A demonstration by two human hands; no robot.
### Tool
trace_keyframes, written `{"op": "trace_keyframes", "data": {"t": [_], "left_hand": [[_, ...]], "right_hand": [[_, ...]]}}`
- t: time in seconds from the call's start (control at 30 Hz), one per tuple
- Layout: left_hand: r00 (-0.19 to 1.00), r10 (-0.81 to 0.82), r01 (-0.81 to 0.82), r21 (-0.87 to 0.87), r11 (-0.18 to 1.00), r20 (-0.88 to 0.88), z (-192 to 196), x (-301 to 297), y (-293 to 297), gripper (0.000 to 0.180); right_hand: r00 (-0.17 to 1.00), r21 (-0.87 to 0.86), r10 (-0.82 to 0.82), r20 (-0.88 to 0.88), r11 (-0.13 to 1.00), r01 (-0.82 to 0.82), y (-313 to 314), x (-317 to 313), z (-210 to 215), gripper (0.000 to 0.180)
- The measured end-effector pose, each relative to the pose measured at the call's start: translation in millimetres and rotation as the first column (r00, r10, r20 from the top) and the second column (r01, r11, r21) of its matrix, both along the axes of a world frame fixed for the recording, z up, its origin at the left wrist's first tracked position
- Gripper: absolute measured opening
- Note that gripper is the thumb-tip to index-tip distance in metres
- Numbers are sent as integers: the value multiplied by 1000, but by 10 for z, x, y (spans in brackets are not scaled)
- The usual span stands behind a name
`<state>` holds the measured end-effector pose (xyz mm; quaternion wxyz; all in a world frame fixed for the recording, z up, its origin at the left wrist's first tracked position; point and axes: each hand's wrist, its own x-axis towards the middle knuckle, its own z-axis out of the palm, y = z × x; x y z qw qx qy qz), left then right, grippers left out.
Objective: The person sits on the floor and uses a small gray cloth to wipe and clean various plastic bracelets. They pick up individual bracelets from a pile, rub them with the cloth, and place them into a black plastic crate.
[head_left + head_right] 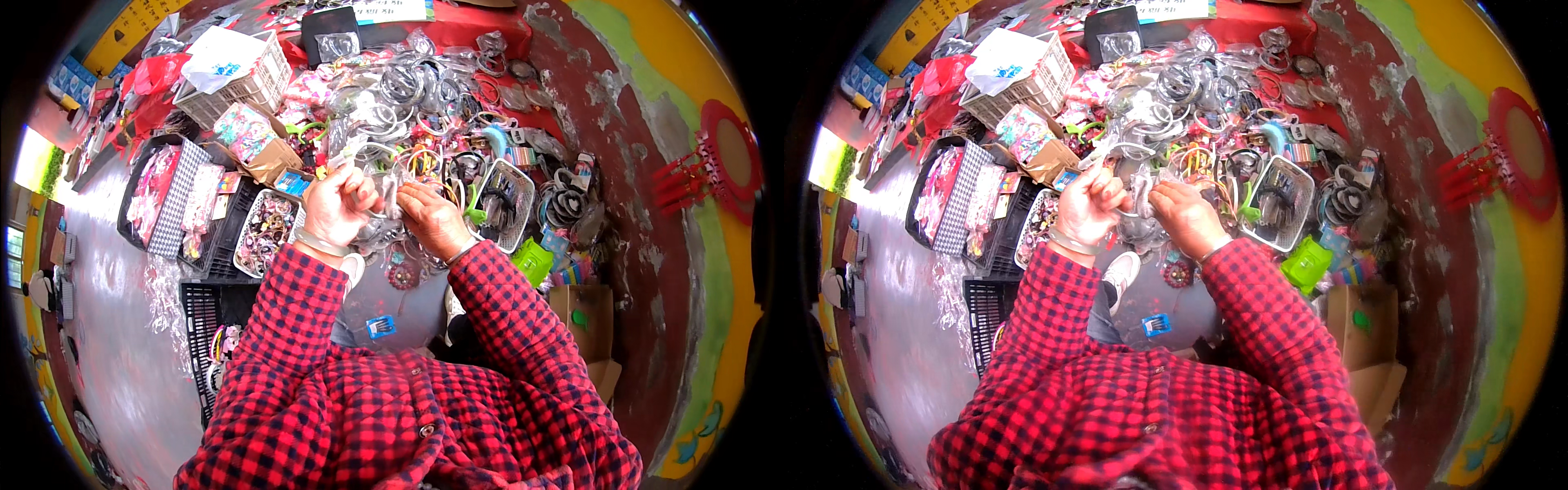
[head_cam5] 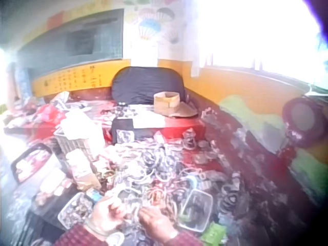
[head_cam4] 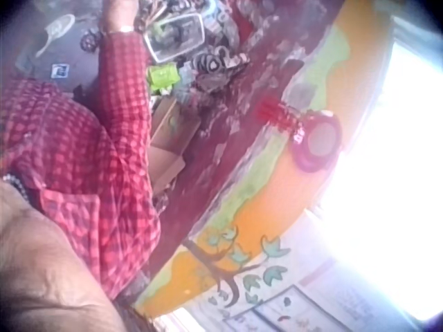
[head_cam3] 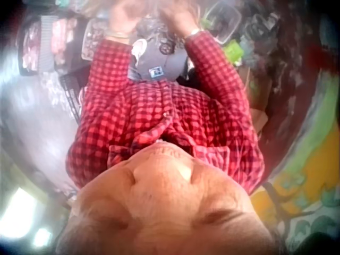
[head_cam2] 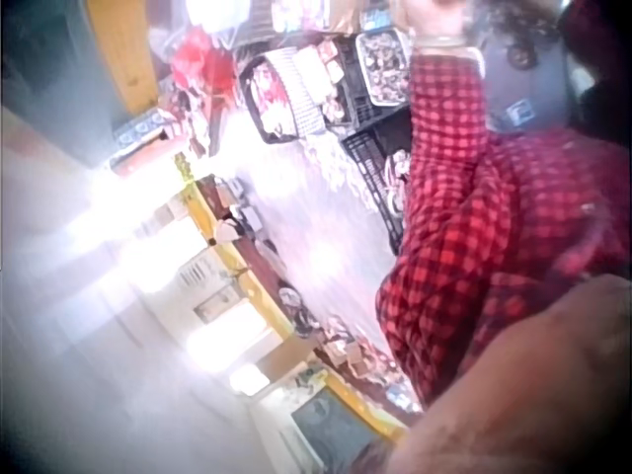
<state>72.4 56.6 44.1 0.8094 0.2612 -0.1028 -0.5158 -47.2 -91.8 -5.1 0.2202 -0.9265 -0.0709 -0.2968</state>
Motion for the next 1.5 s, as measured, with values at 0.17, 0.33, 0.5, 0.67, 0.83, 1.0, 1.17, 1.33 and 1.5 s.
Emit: {"op": "trace_keyframes", "data": {"t": [0.17,0.33,0.5,0.67,0.83,1.0,1.17,1.33,1.5], "left_hand": [[982,-184,185,-23,983,33,-36,42,61,39],[880,-112,52,141,989,461,51,-97,121,34],[630,-205,37,235,971,749,71,-141,90,23],[453,-226,33,237,971,863,-35,-310,26,23],[-359,-230,-111,203,973,905,4,-378,-36,23],[-415,-203,-87,183,979,887,-41,-393,-61,17],[-431,-184,-209,100,973,883,-106,-326,-34,11],[-429,-216,-148,167,975,877,-19,-425,-51,10],[-473,-265,-168,209,963,841,-14,-387,-19,11]], "right_hand": [[1000,-75,-21,-22,997,20,-34,-15,-9,31],[896,252,-394,-205,863,437,-230,-69,169,14],[982,989,-185,36,147,-9,-641,-170,294,17],[991,990,26,134,-49,-133,-543,-278,517,38],[998,989,35,54,135,-58,-430,-212,434,32],[990,940,125,-66,341,20,-334,-200,398,20],[959,838,229,-165,545,14,-298,-271,481,19],[977,670,-46,-210,721,178,-436,-245,434,20],[958,741,179,-226,669,50,-364,-280,421,17]]}}
